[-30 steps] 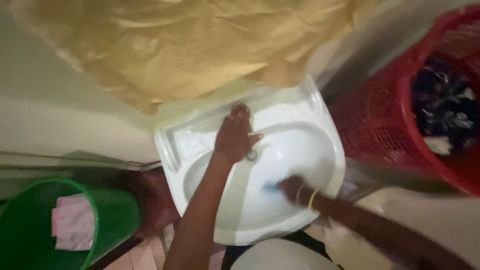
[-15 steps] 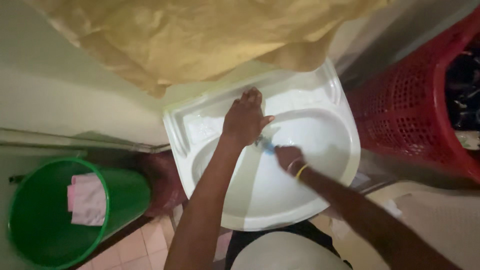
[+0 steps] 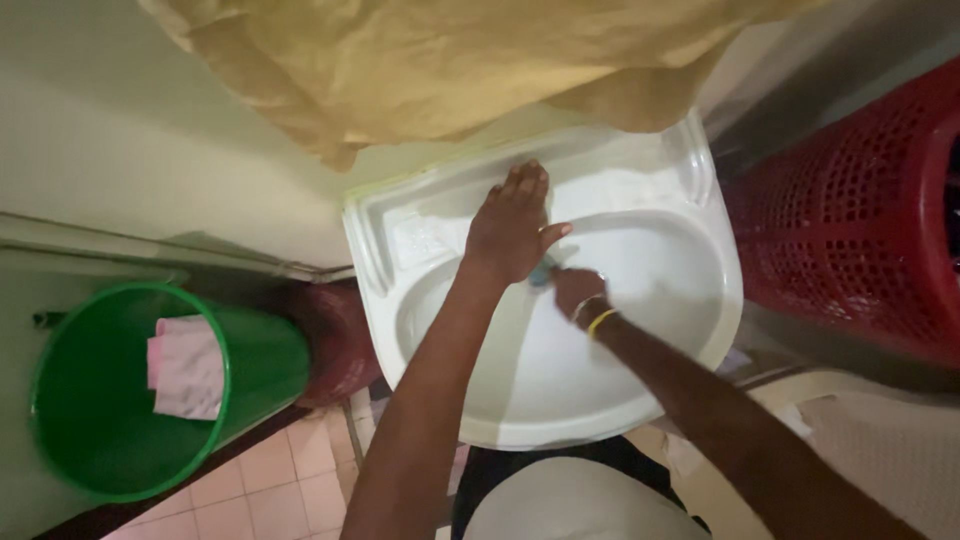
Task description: The person scrubs a bathroom sink using a blue brush, wiping the interior surfaces and the faucet area by hand.
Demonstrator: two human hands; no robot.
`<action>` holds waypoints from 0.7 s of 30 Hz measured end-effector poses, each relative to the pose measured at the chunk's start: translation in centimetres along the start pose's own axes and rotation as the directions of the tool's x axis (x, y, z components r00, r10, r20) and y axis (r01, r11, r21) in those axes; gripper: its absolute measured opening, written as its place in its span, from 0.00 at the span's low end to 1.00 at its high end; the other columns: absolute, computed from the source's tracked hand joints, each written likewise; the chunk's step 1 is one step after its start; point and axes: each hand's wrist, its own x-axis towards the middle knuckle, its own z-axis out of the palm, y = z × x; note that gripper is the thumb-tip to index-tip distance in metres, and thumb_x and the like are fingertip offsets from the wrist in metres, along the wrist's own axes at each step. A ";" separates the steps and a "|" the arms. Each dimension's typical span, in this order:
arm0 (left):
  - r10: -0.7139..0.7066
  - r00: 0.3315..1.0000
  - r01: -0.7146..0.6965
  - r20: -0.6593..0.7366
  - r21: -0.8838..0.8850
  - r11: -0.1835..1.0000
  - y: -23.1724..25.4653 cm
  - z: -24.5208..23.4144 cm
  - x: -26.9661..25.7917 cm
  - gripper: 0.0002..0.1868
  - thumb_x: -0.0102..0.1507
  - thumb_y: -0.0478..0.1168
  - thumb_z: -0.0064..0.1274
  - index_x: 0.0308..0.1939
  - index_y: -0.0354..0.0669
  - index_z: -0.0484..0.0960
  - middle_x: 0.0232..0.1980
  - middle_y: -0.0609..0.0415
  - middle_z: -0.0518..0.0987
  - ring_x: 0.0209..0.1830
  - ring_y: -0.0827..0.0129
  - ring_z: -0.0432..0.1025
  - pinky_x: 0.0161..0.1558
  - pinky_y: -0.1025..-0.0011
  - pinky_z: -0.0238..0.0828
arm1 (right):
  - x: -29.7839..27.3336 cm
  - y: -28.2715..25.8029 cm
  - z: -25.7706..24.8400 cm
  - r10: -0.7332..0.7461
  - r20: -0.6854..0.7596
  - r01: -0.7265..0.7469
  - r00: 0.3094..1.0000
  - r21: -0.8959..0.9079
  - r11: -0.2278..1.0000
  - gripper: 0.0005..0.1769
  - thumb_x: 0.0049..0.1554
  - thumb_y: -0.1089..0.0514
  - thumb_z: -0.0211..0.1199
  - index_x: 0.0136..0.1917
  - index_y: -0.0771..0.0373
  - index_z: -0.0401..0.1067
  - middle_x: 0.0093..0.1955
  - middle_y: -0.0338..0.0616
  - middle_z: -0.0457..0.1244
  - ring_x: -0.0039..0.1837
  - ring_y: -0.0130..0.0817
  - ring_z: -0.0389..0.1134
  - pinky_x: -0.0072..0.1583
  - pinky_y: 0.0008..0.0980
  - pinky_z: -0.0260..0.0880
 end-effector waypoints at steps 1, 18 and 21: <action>0.004 1.000 -0.003 -0.023 0.010 1.000 0.0 0.0 0.0 0.45 0.66 0.62 0.48 0.75 0.33 0.57 0.79 0.41 0.57 0.81 0.51 0.50 0.74 0.54 0.51 | -0.5 0.0 0.4 0.002 -0.001 -0.002 1.000 -0.002 1.000 0.12 0.57 0.59 0.51 0.49 0.55 0.75 0.40 0.48 0.71 0.43 0.48 0.74 0.44 0.49 0.74; -0.010 0.996 0.012 0.091 -0.016 1.000 0.1 -2.0 0.9 0.39 0.68 0.58 0.47 0.72 0.33 0.61 0.78 0.42 0.58 0.79 0.53 0.53 0.71 0.58 0.56 | -6.7 -8.7 2.8 -0.203 0.189 0.152 0.961 0.252 0.956 0.11 0.57 0.54 0.56 0.46 0.58 0.77 0.45 0.53 0.71 0.51 0.55 0.72 0.52 0.55 0.70; -0.052 0.991 0.061 0.123 -0.067 0.996 0.5 -2.8 0.8 0.41 0.67 0.58 0.48 0.74 0.33 0.59 0.79 0.41 0.56 0.78 0.52 0.53 0.72 0.58 0.54 | -5.6 -17.7 0.6 -0.329 0.060 0.286 0.942 0.366 0.885 0.16 0.59 0.51 0.55 0.52 0.63 0.76 0.50 0.55 0.71 0.53 0.53 0.72 0.53 0.52 0.71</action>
